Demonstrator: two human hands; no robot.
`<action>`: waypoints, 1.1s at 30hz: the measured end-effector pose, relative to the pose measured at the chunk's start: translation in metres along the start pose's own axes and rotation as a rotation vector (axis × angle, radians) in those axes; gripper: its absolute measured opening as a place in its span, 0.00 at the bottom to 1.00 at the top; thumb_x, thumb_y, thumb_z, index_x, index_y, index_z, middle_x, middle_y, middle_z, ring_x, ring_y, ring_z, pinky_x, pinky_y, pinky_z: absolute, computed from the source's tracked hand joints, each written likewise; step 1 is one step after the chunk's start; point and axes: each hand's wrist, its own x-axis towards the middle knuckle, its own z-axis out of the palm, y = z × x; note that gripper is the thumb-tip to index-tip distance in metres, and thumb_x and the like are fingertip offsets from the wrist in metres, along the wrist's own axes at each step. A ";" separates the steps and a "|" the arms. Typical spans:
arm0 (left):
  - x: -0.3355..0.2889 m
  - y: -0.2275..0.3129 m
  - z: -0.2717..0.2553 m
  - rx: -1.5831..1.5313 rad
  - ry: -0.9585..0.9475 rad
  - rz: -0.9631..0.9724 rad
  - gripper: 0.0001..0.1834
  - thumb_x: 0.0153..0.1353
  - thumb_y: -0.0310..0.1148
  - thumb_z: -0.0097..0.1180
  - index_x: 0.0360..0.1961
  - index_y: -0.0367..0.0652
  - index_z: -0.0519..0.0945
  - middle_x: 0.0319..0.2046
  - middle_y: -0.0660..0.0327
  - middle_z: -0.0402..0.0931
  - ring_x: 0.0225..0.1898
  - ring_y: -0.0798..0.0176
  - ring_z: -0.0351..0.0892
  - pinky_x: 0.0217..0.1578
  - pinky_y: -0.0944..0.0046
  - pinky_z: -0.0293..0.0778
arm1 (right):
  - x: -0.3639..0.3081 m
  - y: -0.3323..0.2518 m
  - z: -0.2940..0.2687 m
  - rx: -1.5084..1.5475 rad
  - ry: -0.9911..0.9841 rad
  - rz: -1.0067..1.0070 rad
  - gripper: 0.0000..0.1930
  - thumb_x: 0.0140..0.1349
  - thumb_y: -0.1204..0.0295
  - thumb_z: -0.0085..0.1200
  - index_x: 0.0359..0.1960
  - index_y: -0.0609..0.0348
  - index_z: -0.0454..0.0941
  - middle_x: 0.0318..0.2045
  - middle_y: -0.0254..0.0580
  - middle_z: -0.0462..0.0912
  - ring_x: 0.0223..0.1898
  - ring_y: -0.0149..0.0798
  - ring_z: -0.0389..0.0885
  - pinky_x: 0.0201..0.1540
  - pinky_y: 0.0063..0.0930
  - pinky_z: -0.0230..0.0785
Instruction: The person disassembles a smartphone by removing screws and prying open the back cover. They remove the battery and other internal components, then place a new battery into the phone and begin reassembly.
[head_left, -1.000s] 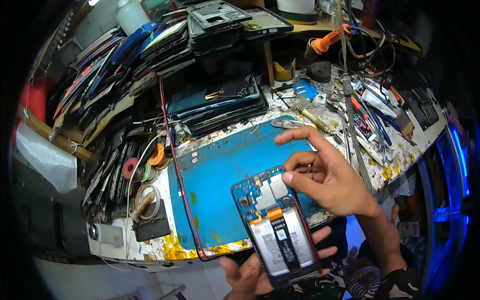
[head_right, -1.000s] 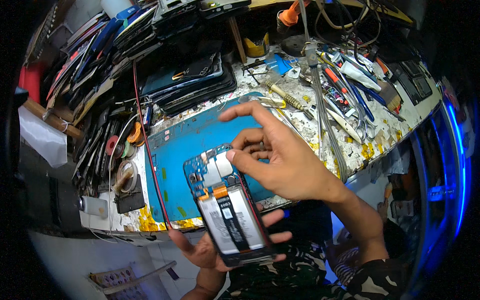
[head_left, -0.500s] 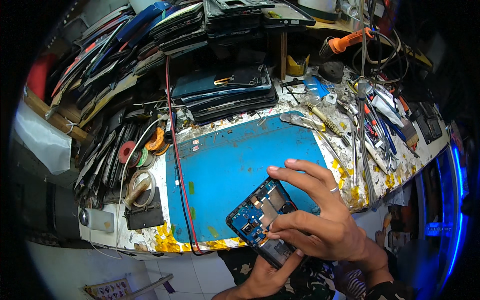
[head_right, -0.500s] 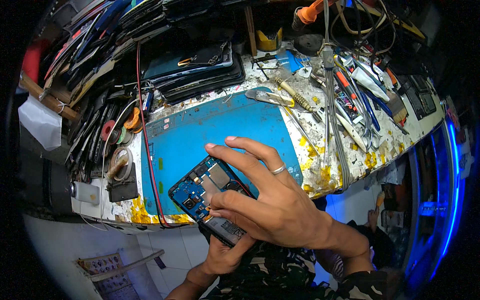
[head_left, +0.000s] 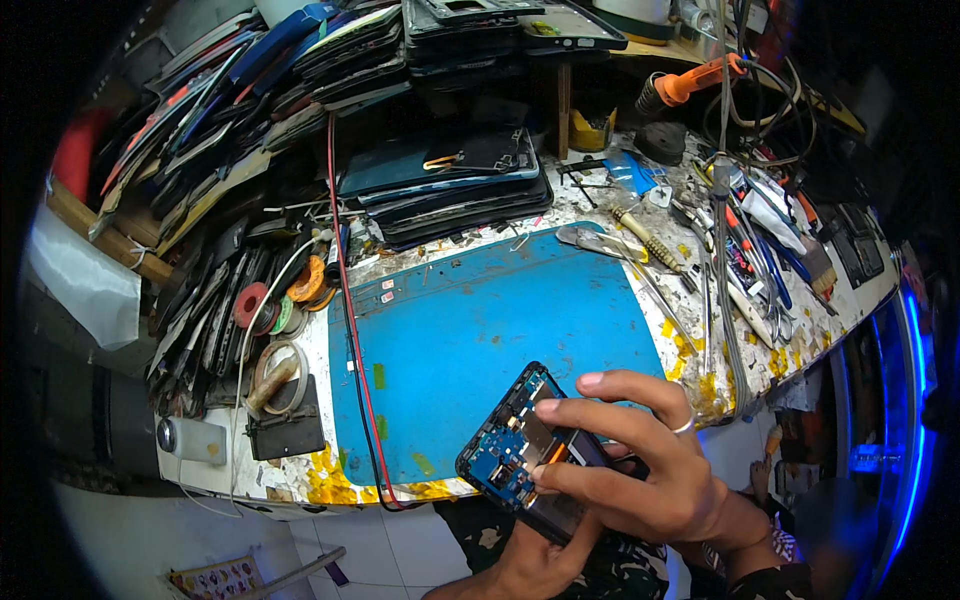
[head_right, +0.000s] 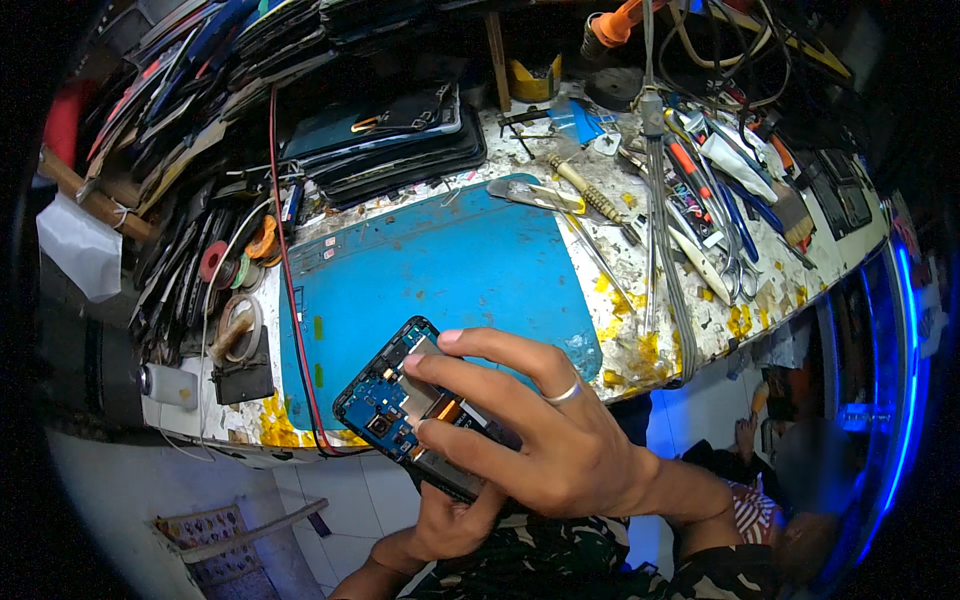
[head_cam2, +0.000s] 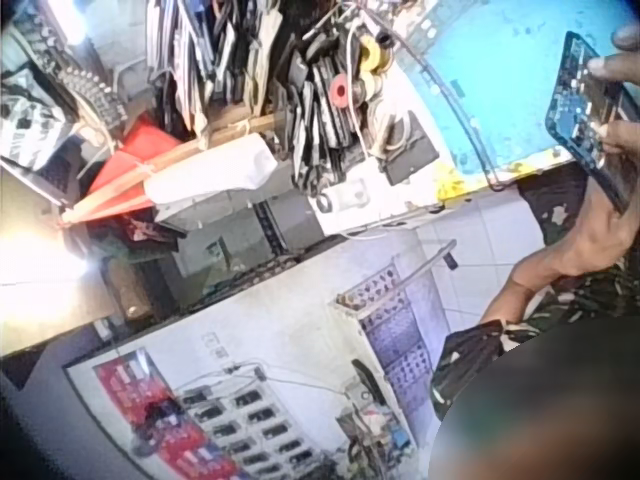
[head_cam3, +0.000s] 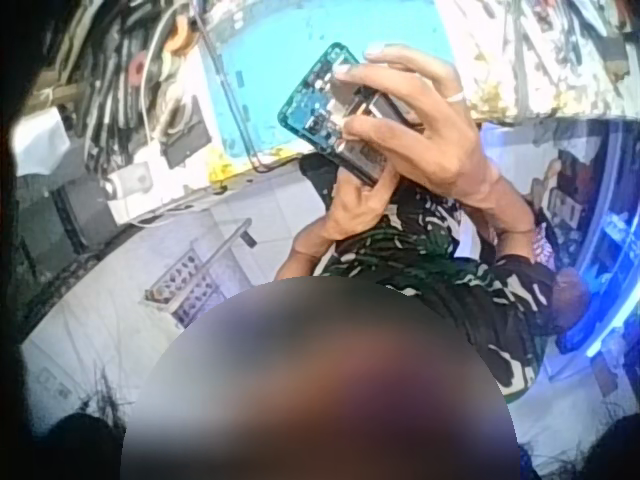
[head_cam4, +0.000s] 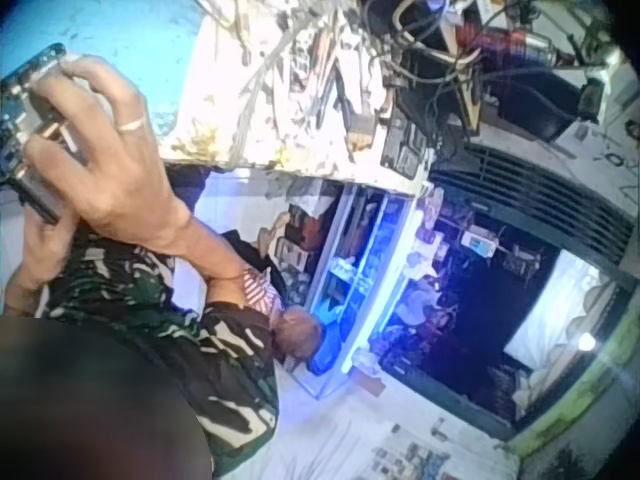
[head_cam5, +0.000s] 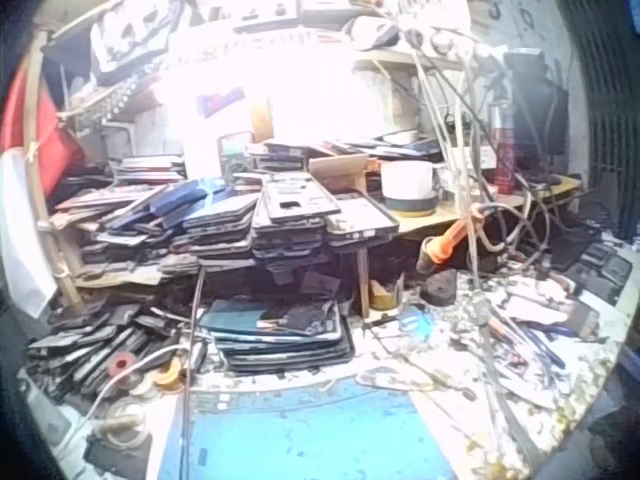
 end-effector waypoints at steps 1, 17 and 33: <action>0.000 0.001 -0.001 0.033 -0.011 0.019 0.20 0.61 0.21 0.55 0.54 0.36 0.67 0.47 0.58 0.70 0.47 0.66 0.74 0.46 0.65 0.71 | 0.000 0.001 -0.002 0.016 -0.023 0.013 0.10 0.47 0.74 0.64 0.33 0.57 0.81 0.53 0.49 0.76 0.58 0.51 0.69 0.55 0.40 0.68; 0.003 0.013 -0.012 0.006 -0.109 -0.155 0.25 0.62 0.25 0.58 0.58 0.36 0.63 0.44 0.60 0.72 0.45 0.67 0.74 0.44 0.66 0.72 | -0.006 0.015 -0.010 0.114 -0.054 0.210 0.10 0.48 0.69 0.68 0.31 0.54 0.81 0.54 0.45 0.72 0.59 0.52 0.63 0.60 0.43 0.59; 0.001 0.020 -0.013 0.243 -0.150 -0.122 0.22 0.61 0.23 0.57 0.55 0.34 0.66 0.45 0.57 0.74 0.46 0.66 0.76 0.45 0.66 0.72 | -0.006 0.018 -0.020 0.161 -0.151 0.200 0.12 0.47 0.74 0.66 0.34 0.56 0.79 0.53 0.46 0.70 0.58 0.54 0.63 0.57 0.42 0.62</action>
